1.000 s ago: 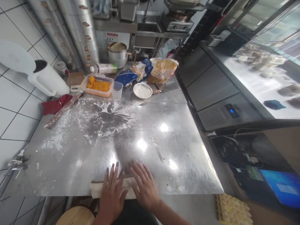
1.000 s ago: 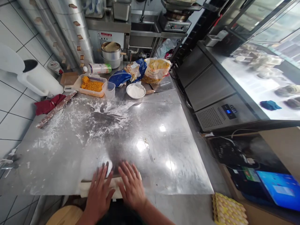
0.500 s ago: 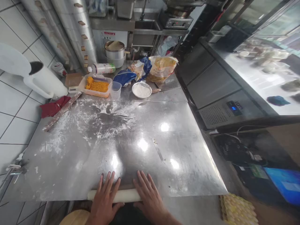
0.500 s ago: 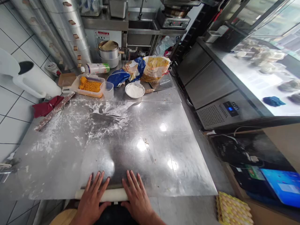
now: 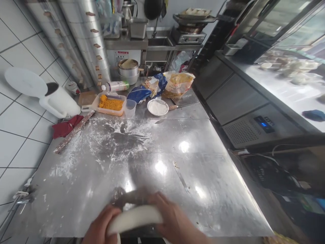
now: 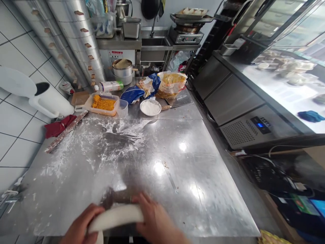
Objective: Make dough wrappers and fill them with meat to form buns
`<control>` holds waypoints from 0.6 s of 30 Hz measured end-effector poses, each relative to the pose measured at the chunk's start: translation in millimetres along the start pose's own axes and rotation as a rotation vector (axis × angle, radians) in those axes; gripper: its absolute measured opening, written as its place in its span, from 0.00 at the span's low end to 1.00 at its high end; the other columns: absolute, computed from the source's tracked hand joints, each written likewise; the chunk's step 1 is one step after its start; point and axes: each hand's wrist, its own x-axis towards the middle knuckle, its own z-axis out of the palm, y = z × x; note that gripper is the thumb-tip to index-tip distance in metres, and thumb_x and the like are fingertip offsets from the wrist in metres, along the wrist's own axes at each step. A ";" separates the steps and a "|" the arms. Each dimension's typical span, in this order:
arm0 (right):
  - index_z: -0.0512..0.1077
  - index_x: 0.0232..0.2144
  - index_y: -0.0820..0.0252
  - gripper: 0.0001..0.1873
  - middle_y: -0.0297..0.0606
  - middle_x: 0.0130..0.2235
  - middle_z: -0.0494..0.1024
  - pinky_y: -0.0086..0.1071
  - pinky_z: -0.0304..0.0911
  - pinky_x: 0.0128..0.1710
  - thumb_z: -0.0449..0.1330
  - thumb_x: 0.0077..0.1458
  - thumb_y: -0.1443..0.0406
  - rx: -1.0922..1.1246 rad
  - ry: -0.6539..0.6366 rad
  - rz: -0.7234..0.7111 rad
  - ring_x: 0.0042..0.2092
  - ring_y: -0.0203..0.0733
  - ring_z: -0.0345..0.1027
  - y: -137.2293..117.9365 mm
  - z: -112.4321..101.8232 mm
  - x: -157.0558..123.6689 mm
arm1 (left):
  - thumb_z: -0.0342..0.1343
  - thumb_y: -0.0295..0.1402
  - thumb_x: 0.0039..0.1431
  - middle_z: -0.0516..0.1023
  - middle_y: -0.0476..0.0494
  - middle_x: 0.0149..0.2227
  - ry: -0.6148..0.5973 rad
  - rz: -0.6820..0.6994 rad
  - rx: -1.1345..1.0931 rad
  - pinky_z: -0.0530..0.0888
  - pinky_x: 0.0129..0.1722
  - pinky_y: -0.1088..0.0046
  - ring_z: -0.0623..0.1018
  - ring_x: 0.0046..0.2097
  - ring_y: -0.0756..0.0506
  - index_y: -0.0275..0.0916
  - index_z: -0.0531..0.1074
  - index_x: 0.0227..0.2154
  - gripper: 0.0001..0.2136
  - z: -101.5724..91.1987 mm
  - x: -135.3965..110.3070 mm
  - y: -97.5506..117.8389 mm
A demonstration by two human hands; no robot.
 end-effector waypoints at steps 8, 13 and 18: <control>0.75 0.55 0.57 0.19 0.49 0.53 0.79 0.48 0.67 0.59 0.61 0.62 0.62 -0.275 0.168 0.001 0.55 0.55 0.73 14.9 -37.4 185.6 | 0.53 0.36 0.64 0.83 0.37 0.51 0.127 -0.204 0.242 0.76 0.54 0.62 0.81 0.52 0.39 0.43 0.79 0.51 0.16 -112.1 176.2 -46.3; 0.71 0.61 0.59 0.23 0.49 0.58 0.76 0.49 0.62 0.65 0.56 0.65 0.67 -0.321 0.321 0.014 0.60 0.55 0.68 25.6 -27.2 185.5 | 0.45 0.33 0.69 0.82 0.39 0.54 0.324 -0.181 0.335 0.76 0.54 0.61 0.81 0.54 0.40 0.43 0.77 0.54 0.18 -104.4 172.8 -77.6; 0.69 0.62 0.59 0.24 0.49 0.63 0.73 0.45 0.61 0.67 0.48 0.72 0.58 -0.317 0.466 0.002 0.66 0.51 0.64 -2.7 -25.6 246.7 | 0.38 0.38 0.74 0.78 0.34 0.60 0.564 -0.145 0.408 0.74 0.61 0.56 0.74 0.65 0.36 0.38 0.72 0.60 0.23 -97.3 224.5 -69.0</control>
